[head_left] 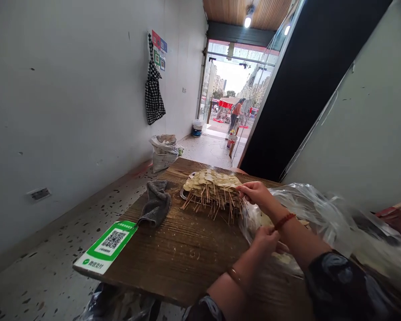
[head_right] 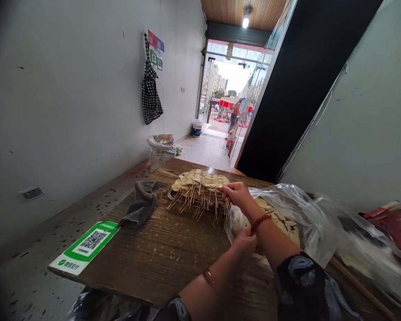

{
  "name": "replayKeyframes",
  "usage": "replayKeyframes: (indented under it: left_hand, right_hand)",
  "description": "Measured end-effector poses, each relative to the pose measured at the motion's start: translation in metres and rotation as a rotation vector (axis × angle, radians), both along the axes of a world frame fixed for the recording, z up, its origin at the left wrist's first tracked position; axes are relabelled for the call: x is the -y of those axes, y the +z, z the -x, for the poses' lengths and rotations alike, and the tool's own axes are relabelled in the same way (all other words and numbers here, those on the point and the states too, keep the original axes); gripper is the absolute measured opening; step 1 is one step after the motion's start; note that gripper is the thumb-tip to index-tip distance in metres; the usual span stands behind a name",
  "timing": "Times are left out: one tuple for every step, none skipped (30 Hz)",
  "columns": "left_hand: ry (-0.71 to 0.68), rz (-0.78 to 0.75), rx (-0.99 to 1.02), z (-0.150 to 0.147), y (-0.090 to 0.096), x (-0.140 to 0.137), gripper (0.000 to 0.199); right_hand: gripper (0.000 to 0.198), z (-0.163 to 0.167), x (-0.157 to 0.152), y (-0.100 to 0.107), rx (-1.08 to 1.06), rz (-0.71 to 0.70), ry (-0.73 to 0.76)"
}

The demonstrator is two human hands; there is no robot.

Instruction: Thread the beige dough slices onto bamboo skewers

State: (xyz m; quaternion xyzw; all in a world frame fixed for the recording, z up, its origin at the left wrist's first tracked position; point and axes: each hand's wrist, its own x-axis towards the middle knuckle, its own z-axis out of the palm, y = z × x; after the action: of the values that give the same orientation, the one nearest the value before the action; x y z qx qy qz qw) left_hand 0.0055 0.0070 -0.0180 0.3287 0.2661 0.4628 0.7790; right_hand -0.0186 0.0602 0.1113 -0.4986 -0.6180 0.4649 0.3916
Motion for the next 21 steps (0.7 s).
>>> replayKeyframes:
  left_hand:
    - [-0.045, -0.025, -0.080, 0.002, 0.001, 0.003, 0.034]
    - [-0.047, -0.041, -0.135, 0.005, 0.003, 0.006, 0.034]
    - [-0.044, -0.045, -0.165, 0.007, 0.005, 0.007, 0.034]
    - [-0.047, -0.048, -0.175, 0.009, 0.008, 0.008, 0.035]
    - [-0.037, -0.059, -0.172, 0.011, 0.010, 0.009, 0.035]
    - [-0.043, -0.063, -0.164, 0.012, 0.012, 0.009, 0.036]
    - [-0.027, -0.069, -0.151, 0.013, 0.014, 0.010, 0.037]
    - [-0.017, -0.075, -0.143, 0.014, 0.016, 0.010, 0.038]
    - [-0.022, -0.079, -0.140, 0.014, 0.018, 0.011, 0.038]
    - [-0.032, -0.079, -0.142, 0.014, 0.020, 0.012, 0.039]
    - [-0.036, -0.083, -0.149, 0.015, 0.022, 0.013, 0.039]
    - [-0.037, -0.088, -0.156, 0.015, 0.024, 0.013, 0.039]
    - [-0.020, -0.101, -0.157, 0.016, 0.026, 0.014, 0.038]
    - [-0.012, -0.112, -0.163, 0.016, 0.029, 0.013, 0.037]
    - [-0.015, -0.123, -0.174, 0.017, 0.030, 0.012, 0.038]
    - [-0.016, -0.130, -0.190, 0.017, 0.032, 0.011, 0.039]
    - [-0.021, -0.139, -0.205, 0.017, 0.034, 0.009, 0.039]
    - [-0.021, -0.145, -0.218, 0.017, 0.035, 0.008, 0.040]
    - [-0.023, -0.153, -0.234, 0.017, 0.037, 0.007, 0.040]
    - [-0.036, -0.166, -0.246, 0.017, 0.038, 0.006, 0.041]
    - [-0.037, -0.172, -0.261, 0.017, 0.039, 0.006, 0.041]
  right_hand:
    - [0.026, -0.013, 0.007, 0.004, 0.005, -0.014, -0.013]
    - [0.029, -0.028, 0.015, 0.006, 0.016, -0.030, -0.028]
    - [0.032, -0.043, 0.023, 0.008, 0.049, -0.068, -0.047]
    - [0.033, -0.060, 0.032, 0.008, 0.090, -0.102, -0.076]
    - [0.035, -0.078, 0.040, 0.007, 0.126, -0.126, -0.101]
    - [0.037, -0.096, 0.048, 0.005, 0.166, -0.141, -0.134]
    - [0.039, -0.116, 0.056, 0.001, 0.205, -0.146, -0.179]
    - [0.042, -0.136, 0.063, -0.003, 0.239, -0.145, -0.219]
    - [0.043, -0.156, 0.071, -0.008, 0.272, -0.144, -0.261]
    - [0.044, -0.176, 0.078, -0.013, 0.302, -0.149, -0.299]
    - [0.044, -0.195, 0.086, -0.017, 0.344, -0.165, -0.342]
    - [0.043, -0.215, 0.094, -0.022, 0.414, -0.187, -0.390]
    - [0.041, -0.233, 0.102, -0.026, 0.502, -0.209, -0.430]
    - [0.041, -0.251, 0.110, -0.030, 0.600, -0.226, -0.451]
    - [0.041, -0.268, 0.118, -0.033, 0.698, -0.235, -0.457]
    - [0.040, -0.284, 0.125, -0.036, 0.740, -0.221, -0.483]
    - [0.038, -0.299, 0.132, -0.039, 0.771, -0.205, -0.512]
    - [0.036, -0.312, 0.139, -0.043, 0.800, -0.193, -0.535]
    - [0.034, -0.324, 0.144, -0.046, 0.821, -0.183, -0.555]
    - [0.032, -0.334, 0.149, -0.049, 0.840, -0.179, -0.568]
    - [0.029, -0.342, 0.154, -0.053, 0.856, -0.179, -0.574]
